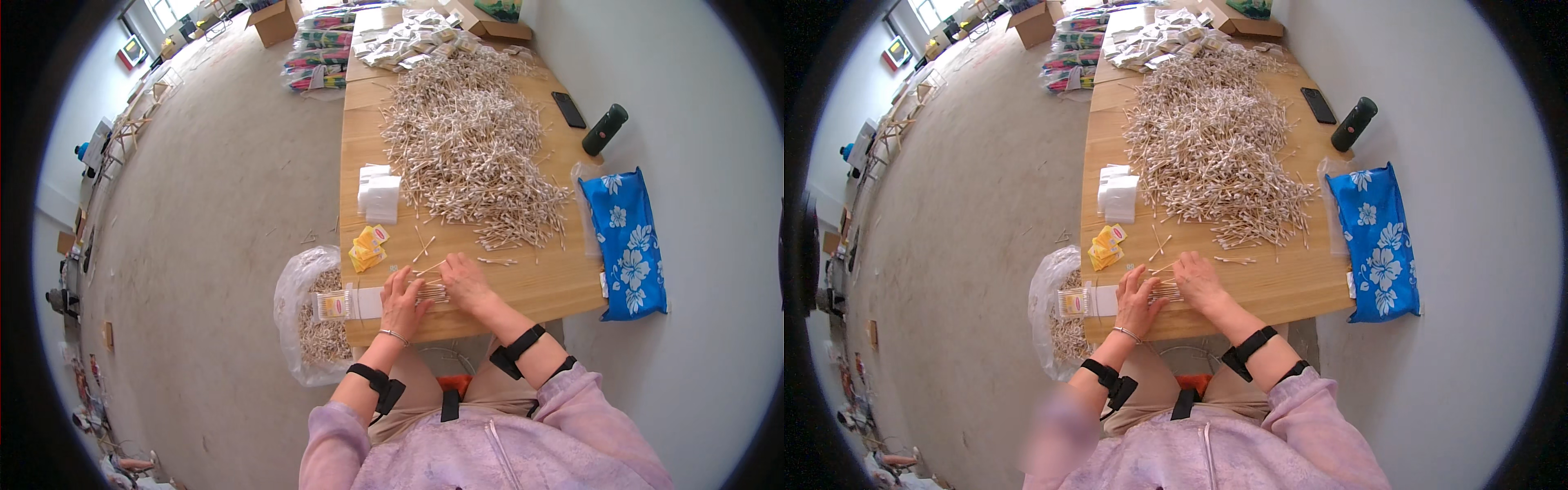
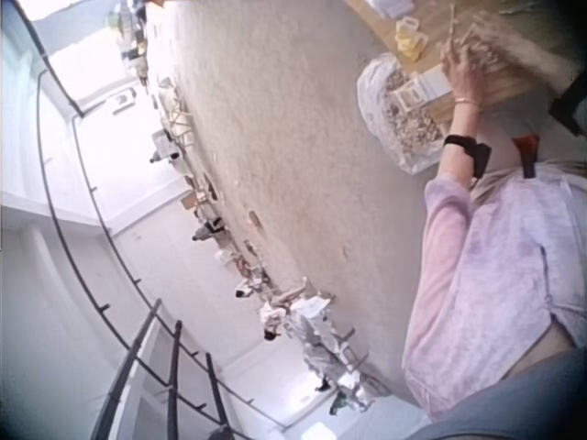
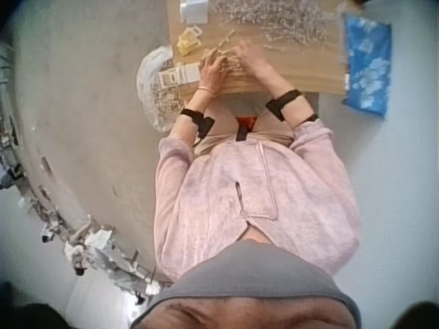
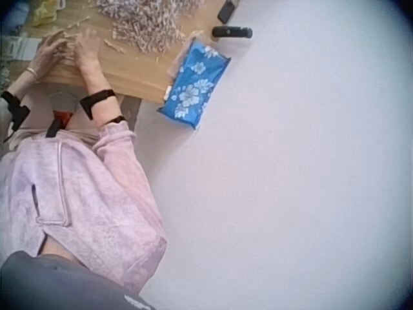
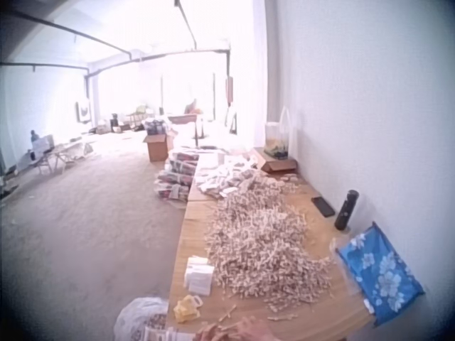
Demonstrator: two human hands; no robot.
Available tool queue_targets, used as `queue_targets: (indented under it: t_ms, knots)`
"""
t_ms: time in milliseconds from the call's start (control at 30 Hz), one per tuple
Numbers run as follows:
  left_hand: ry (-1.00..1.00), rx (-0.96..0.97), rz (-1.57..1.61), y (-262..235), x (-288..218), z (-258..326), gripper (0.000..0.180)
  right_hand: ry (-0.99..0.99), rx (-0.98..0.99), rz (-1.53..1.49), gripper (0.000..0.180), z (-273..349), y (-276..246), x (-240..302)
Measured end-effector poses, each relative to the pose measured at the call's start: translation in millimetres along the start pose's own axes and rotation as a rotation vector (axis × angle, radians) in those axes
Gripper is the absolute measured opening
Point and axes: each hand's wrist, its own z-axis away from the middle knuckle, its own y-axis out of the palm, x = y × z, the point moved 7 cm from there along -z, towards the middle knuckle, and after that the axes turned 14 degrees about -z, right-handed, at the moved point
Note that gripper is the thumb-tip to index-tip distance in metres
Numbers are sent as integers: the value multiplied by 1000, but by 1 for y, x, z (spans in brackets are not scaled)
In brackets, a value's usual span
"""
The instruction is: Picking up and organizing loose cotton swabs and placing them into a plastic container.
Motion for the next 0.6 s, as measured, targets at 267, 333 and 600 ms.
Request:
queue_targets:
  t_ms: [267,333,600]
  knots:
    - [-102,-112,106,-11,1,-3,37,141,-191,-424,10,30,-25,-31]
    - [-109,-118,201,-13,-1,-6,31,142,-181,-531,9,30,-23,-27]
    - [-417,-72,877,-9,31,13,14,102,-139,-812,15,14,-2,5]
